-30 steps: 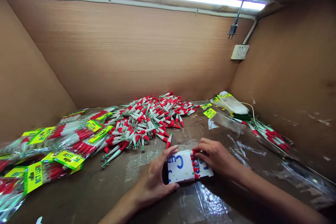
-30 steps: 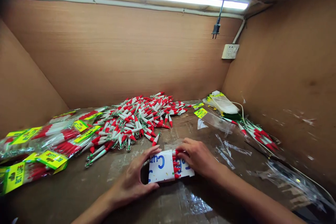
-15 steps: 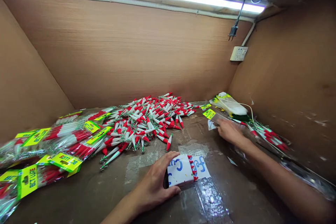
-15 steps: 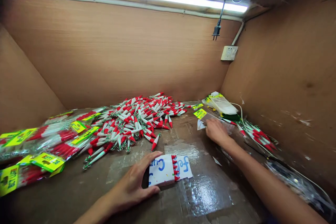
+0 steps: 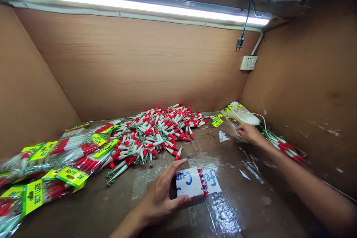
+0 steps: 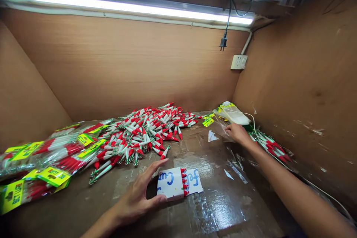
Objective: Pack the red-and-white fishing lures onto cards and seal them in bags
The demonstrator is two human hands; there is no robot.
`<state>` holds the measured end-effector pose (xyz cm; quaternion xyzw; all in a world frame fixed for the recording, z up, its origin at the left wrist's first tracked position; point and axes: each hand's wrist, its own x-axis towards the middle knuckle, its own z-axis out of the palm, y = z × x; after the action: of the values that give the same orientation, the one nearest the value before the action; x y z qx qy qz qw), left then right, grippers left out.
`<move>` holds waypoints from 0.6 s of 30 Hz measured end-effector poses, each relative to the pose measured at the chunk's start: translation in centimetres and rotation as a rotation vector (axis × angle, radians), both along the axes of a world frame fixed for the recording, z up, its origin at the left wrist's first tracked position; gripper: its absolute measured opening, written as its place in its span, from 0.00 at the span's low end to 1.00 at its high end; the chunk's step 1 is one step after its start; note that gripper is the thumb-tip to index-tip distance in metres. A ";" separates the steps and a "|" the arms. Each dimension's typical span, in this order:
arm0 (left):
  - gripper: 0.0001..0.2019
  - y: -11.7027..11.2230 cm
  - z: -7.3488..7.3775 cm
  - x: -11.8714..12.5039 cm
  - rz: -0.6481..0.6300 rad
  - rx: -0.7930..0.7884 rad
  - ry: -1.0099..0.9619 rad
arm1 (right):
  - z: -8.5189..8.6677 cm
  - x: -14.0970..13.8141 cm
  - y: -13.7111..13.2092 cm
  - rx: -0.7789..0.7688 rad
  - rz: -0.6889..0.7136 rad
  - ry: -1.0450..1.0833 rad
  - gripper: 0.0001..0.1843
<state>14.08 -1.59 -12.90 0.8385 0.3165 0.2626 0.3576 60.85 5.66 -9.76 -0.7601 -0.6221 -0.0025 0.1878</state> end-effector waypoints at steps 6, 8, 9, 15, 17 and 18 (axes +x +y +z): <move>0.37 1.3 0.9 -0.2 -0.022 -0.427 -0.529 | 1.5 -8.5 -4.9 0.384 0.531 -0.066 0.11; 0.38 1.7 1.6 -0.6 -0.037 -0.650 -0.664 | 1.7 -12.5 -7.0 0.466 0.828 -0.086 0.11; 0.39 1.8 2.0 -0.9 -0.048 -0.733 -0.693 | 1.7 -14.4 -8.0 0.477 0.947 -0.101 0.11; 0.31 0.9 4.2 -1.9 -0.015 -0.619 -0.454 | 0.9 -21.4 -9.9 0.436 1.128 -0.144 0.09; 0.27 0.6 4.5 -2.0 0.061 -0.648 -0.337 | 0.4 -22.3 -9.7 0.423 1.112 -0.146 0.09; 0.26 0.5 4.5 -2.0 0.089 -0.681 -0.299 | 0.2 -22.6 -9.6 0.416 1.105 -0.141 0.09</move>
<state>12.10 -1.12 -8.38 0.6093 0.3661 0.2770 0.6466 38.20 -3.92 -9.55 -0.2690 -0.9230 -0.0768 0.2643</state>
